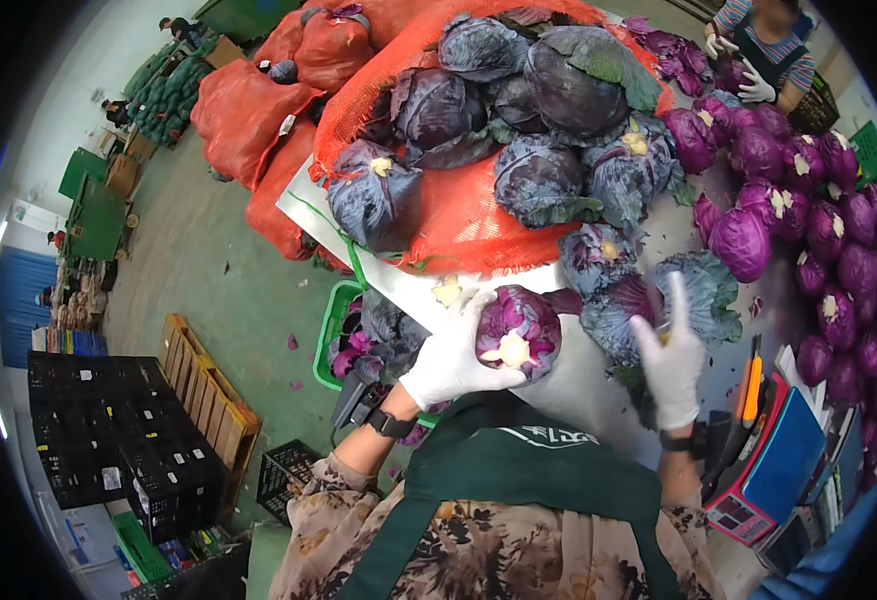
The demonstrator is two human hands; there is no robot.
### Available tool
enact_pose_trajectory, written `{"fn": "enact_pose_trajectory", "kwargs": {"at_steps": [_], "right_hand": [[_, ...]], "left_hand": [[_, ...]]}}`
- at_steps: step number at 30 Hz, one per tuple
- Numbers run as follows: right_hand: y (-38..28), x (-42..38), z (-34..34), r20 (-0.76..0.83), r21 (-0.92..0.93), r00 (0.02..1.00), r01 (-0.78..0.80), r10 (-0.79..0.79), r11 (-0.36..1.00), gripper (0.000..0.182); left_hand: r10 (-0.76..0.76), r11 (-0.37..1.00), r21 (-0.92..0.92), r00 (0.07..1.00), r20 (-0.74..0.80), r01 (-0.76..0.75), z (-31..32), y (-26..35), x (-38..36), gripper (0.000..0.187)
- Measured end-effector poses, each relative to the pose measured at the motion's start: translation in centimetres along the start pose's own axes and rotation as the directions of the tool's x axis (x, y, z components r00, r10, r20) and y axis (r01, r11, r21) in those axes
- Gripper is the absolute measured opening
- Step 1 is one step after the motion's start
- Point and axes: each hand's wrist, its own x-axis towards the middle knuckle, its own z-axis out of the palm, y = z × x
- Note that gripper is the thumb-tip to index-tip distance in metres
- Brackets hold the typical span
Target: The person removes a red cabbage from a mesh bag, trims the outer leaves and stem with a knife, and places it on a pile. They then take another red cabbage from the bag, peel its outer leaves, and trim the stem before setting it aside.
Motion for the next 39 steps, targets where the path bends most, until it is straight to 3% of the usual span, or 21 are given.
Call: {"fn": "enact_pose_trajectory", "kwargs": {"at_steps": [2, 4, 6, 10, 20, 23, 26, 28, 29, 32, 34, 36, 38, 39], "right_hand": [[-1.7, -1.7, 1.7, 0.221, 0.219, 0.954, 0.154, -0.203, 0.964, 0.068], [-3.3, -2.9, 2.8, 0.46, 0.154, 0.862, 0.16, -0.214, 0.975, 0.067], [-3.1, -3.5, 4.3, 0.422, 0.168, 0.857, 0.246, -0.295, 0.955, 0.067], [-3.2, -3.6, 4.8, 0.448, 0.042, 0.841, 0.32, -0.304, 0.946, 0.07], [-2.9, -3.7, 6.0, 0.318, -0.01, 0.876, 0.385, -0.362, 0.923, 0.068], [-3.4, -3.5, 5.3, 0.427, 0.021, 0.854, 0.32, -0.298, 0.947, 0.066], [-4.1, -4.1, 6.0, 0.298, -0.054, 0.907, 0.328, -0.298, 0.943, 0.051], [-4.1, -3.0, 6.9, 0.187, 0.221, 0.975, 0.076, -0.119, 0.972, 0.034], [-3.2, -2.4, 7.5, 0.253, 0.278, 0.967, -0.093, 0.02, 0.956, 0.027], [-2.8, -1.9, 6.9, 0.224, 0.426, 0.971, -0.022, -0.082, 0.904, 0.028], [-3.8, -1.9, 5.5, 0.312, 0.264, 0.935, 0.083, -0.167, 0.961, 0.029], [-3.6, -1.4, 5.9, 0.332, 0.223, 0.931, 0.082, -0.155, 0.971, 0.022], [-0.2, -0.1, 7.5, 0.088, 0.31, 0.988, 0.092, -0.126, 0.946, 0.015], [1.3, 0.6, 7.7, 0.089, 0.308, 0.996, -0.023, -0.005, 0.951, 0.014]], "left_hand": [[0.032, 0.992, 0.124, 0.999, -0.003, -0.031, 0.2, 0.6, 0.2, 0.108], [0.063, 0.99, 0.129, 0.998, -0.019, -0.06, 0.7, 0.6, 0.4, 0.106], [0.002, 0.99, 0.138, 1.0, 0.004, -0.002, 0.8, 1.3, 0.5, 0.108], [-0.065, 0.997, -0.034, 0.997, -0.03, 0.064, 1.2, 1.6, 0.3, 0.108], [0.033, 0.999, 0.003, 0.997, -0.069, -0.032, 1.3, 1.8, 0.6, 0.103], [0.094, 0.994, 0.07, 0.988, -0.123, -0.086, 1.5, 2.0, 0.5, 0.101], [-0.003, 1.0, 0.023, 0.998, -0.066, 0.004, 1.6, 2.8, 0.4, 0.1], [0.135, 0.985, 0.12, 0.982, -0.129, -0.12, 2.3, 2.4, 0.0, 0.099], [0.13, 0.986, 0.124, 0.984, -0.123, -0.115, 2.5, 2.3, -0.3, 0.1], [0.12, 0.987, 0.121, 0.982, -0.145, -0.102, 2.3, 1.3, -0.7, 0.102], [0.093, 0.992, 0.093, 0.988, -0.126, -0.081, 1.9, 1.0, -0.8, 0.103], [0.113, 0.993, 0.035, 0.991, -0.067, -0.111, 1.5, 1.3, -1.1, 0.102], [0.15, 0.985, 0.094, 0.987, -0.063, -0.144, 1.3, 0.9, -1.7, 0.103], [0.092, 0.995, 0.042, 0.995, -0.028, -0.091, 0.8, 0.6, -2.2, 0.107]]}}
